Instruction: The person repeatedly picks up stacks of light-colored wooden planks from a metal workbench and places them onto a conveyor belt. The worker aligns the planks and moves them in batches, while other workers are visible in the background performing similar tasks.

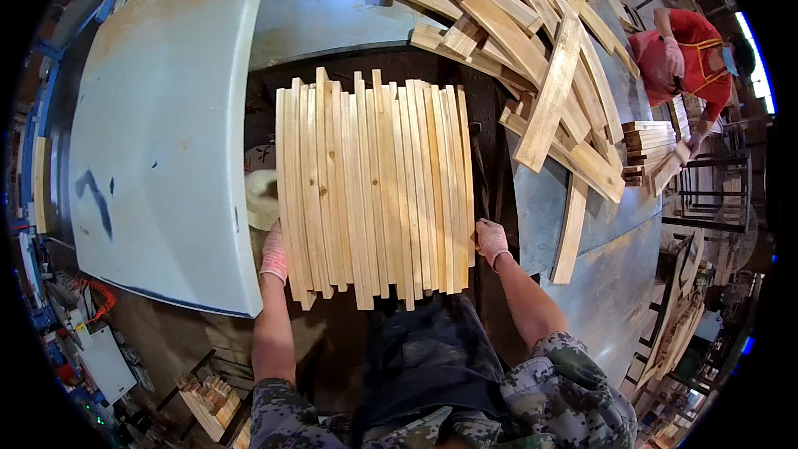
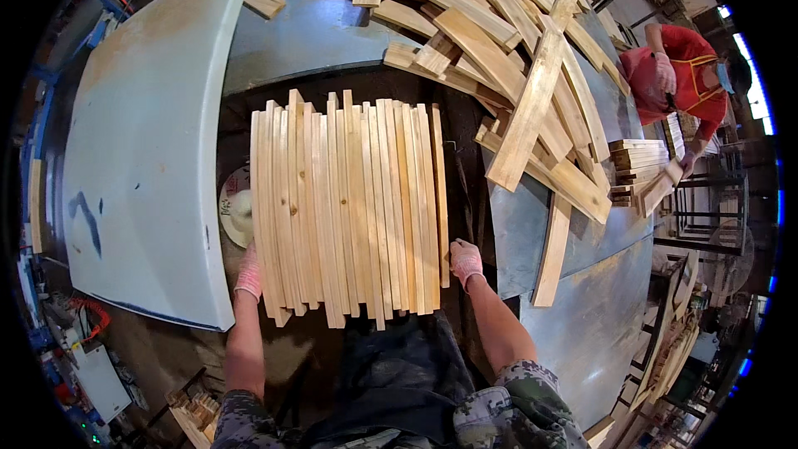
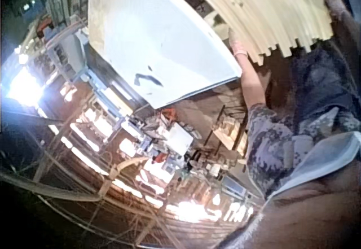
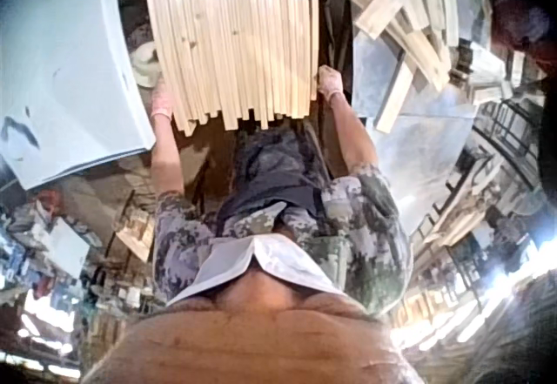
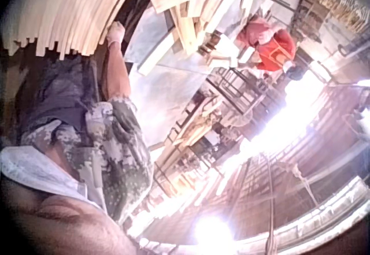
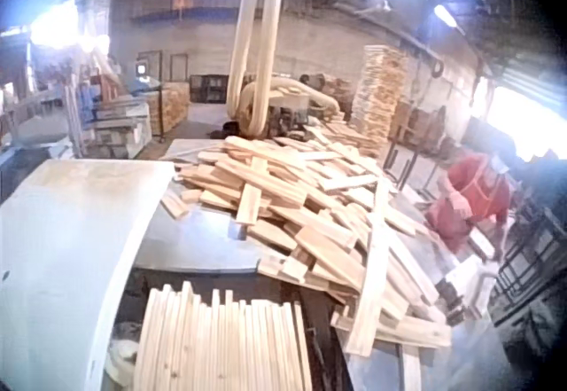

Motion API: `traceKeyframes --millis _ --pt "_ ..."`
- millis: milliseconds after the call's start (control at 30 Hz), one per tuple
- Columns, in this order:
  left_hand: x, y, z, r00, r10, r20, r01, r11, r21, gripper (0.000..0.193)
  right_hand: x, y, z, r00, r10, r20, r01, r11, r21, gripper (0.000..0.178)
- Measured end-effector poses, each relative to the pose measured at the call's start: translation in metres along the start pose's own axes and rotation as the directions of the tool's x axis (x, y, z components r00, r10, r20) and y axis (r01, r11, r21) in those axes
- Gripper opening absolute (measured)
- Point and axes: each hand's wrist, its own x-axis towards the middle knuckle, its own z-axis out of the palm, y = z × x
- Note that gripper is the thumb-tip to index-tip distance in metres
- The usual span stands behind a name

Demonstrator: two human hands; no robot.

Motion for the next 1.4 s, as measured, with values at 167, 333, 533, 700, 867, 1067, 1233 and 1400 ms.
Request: traceKeyframes --millis 167,333,533,700,867,1067,1233,1400 --pt "0.025 -0.02 -0.03 0.995 -0.022 -0.097 0.028 0.997 0.065 0.048 0.018 0.011 0.009 0.999 0.046 -0.022 -0.042 0.987 0.156 0.015" --pt "0.034 -0.028 -0.033 0.984 -0.118 -0.132 0.112 0.992 -0.052 0.042 0.037 0.035 0.008 0.995 -0.089 0.04 0.089 0.996 0.01 0.017" --pt "0.039 -0.026 -0.024 0.963 -0.222 -0.152 0.187 0.959 -0.21 0.045 0.102 0.107 -0.006 0.976 -0.198 0.088 0.193 0.979 0.065 0.019" --pt "0.029 -0.028 -0.02 0.97 -0.186 -0.159 0.153 0.968 -0.197 0.044 0.083 0.063 -0.007 0.988 -0.002 0.157 -0.068 0.896 0.438 0.018" --pt "0.028 -0.042 -0.025 0.972 -0.159 -0.172 0.116 0.965 -0.234 0.043 0.058 0.018 -0.008 0.947 -0.207 0.246 0.065 0.871 0.487 0.039" --pt "0.031 -0.065 0.003 0.98 -0.162 -0.117 0.121 0.946 -0.301 0.041 0.098 0.027 -0.036 0.993 -0.115 0.027 0.109 0.981 0.16 0.041" --pt "0.043 -0.116 -0.025 0.972 -0.147 -0.183 0.054 0.9 -0.433 0.04 0.057 -0.025 -0.018 0.999 -0.049 -0.002 0.048 0.993 -0.11 0.039" --pt "0.071 -0.122 -0.038 0.999 -0.043 -0.027 0.04 0.994 -0.097 0.039 0.076 0.011 -0.038 0.996 -0.093 -0.007 0.092 0.992 -0.089 0.036"
